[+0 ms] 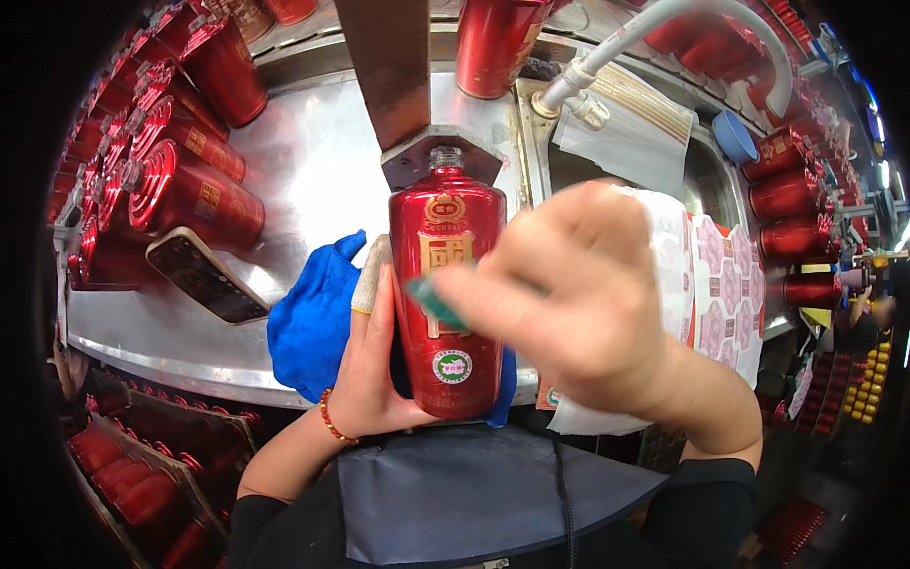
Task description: The person wipes a red cylindrical can with a green sponge and a blue cloth, rotating it to clean multiple sides. The person places the can on a metal counter and repeats the process with another can.
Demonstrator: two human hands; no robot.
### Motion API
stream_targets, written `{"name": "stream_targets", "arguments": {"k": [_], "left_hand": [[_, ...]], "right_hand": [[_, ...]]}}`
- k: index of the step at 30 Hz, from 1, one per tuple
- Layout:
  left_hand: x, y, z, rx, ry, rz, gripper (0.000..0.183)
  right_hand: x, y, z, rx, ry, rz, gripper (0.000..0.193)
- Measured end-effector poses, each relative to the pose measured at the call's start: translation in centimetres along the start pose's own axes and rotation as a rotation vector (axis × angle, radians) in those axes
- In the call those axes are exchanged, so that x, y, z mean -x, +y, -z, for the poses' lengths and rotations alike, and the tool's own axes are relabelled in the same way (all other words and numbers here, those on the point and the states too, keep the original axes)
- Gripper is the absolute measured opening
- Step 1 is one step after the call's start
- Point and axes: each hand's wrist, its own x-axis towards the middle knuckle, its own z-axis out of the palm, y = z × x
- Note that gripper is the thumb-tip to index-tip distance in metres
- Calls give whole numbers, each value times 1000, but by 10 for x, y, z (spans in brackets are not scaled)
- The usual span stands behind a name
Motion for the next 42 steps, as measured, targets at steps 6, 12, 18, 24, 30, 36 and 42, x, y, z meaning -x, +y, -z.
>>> {"name": "stream_targets", "arguments": {"k": [6,12,18,24,30,36,42], "left_hand": [[-3,3,5,29,17,-10,132],[2,1,1,33,46,1,131],[1,1,2,7,63,-3,123],[2,1,1,-2,65,-2,126],[2,-1,0,13,68,-5,129],[6,3,5,-163,82,-18,132],[29,-1,79,-668,-15,55,97]], "right_hand": [[-1,-3,0,56,-40,7,36],[-13,-1,6,115,-112,2,36],[-26,-10,5,97,-138,-27,37],[-38,-6,5,64,-150,-14,29],[-55,11,12,-4,-184,-69,16],[-44,38,8,-33,-50,-168,20],[62,-50,1,-152,-159,228,34]]}}
